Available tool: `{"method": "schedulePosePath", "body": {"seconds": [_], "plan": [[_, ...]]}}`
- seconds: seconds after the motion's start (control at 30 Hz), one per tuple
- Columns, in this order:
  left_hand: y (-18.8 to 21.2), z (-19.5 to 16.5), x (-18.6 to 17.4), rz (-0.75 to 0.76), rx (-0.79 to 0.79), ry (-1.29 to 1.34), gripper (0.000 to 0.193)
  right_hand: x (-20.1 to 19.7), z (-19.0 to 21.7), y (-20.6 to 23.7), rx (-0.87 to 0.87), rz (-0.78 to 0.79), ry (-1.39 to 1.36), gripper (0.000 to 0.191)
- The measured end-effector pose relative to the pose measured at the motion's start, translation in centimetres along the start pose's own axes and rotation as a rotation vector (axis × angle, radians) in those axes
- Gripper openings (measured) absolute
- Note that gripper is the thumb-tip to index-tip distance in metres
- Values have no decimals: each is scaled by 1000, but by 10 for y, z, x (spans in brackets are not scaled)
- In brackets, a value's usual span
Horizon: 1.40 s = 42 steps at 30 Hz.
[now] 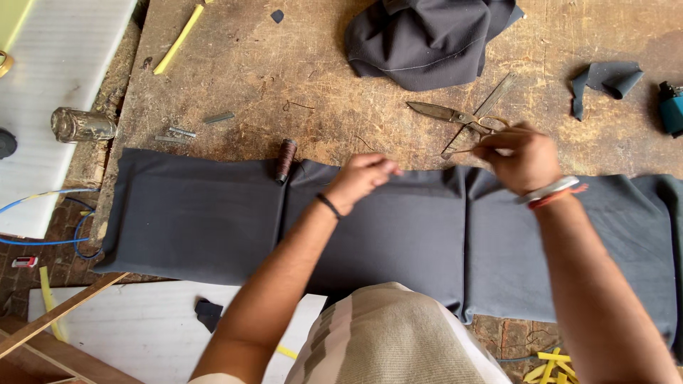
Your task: The person lays a long gray fabric panel over a yellow foam strip on the workbench, folds the fabric over the foam edges, and smooths it flat with both hands. They then pick up a thread, pull it taut, and use scissors to cut a length of thread.
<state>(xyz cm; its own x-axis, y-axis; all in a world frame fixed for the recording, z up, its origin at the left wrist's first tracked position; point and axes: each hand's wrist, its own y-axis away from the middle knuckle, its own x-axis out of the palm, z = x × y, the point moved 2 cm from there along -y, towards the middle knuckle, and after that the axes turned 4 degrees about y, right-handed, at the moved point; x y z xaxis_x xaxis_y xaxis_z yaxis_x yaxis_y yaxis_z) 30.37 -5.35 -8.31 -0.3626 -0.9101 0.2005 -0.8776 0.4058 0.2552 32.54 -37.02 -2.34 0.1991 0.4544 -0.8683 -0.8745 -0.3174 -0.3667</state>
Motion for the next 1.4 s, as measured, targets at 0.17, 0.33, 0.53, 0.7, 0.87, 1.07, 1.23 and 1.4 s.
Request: {"method": "schedulePosePath", "body": {"seconds": [0.17, 0.33, 0.53, 0.7, 0.87, 1.07, 1.23, 1.4], "plan": [[32, -25, -89, -254, 43, 391, 24, 2, -91, 46, 526, 172, 55, 17], [38, -39, -105, -341, -26, 484, 22, 29, -116, 75, 724, 220, -55, 17], [36, -33, -110, -335, -16, 527, 20, 33, -114, 81, 850, 246, -61, 20], [37, -27, -124, -333, 30, 582, 21, 34, -120, 87, 864, 216, -60, 20], [36, -22, -132, -434, -15, 549, 23, 44, -122, 90, 948, 261, -156, 21], [36, -28, -125, -490, 112, -12, 20, 47, -87, 87, 1227, 204, -497, 46], [30, -60, -66, -316, 407, -887, 12, 47, 7, 27, 971, 160, -774, 63], [14, -98, 5, -153, 857, -1142, 7, 115, 129, -56, -318, 514, -1654, 49]]}}
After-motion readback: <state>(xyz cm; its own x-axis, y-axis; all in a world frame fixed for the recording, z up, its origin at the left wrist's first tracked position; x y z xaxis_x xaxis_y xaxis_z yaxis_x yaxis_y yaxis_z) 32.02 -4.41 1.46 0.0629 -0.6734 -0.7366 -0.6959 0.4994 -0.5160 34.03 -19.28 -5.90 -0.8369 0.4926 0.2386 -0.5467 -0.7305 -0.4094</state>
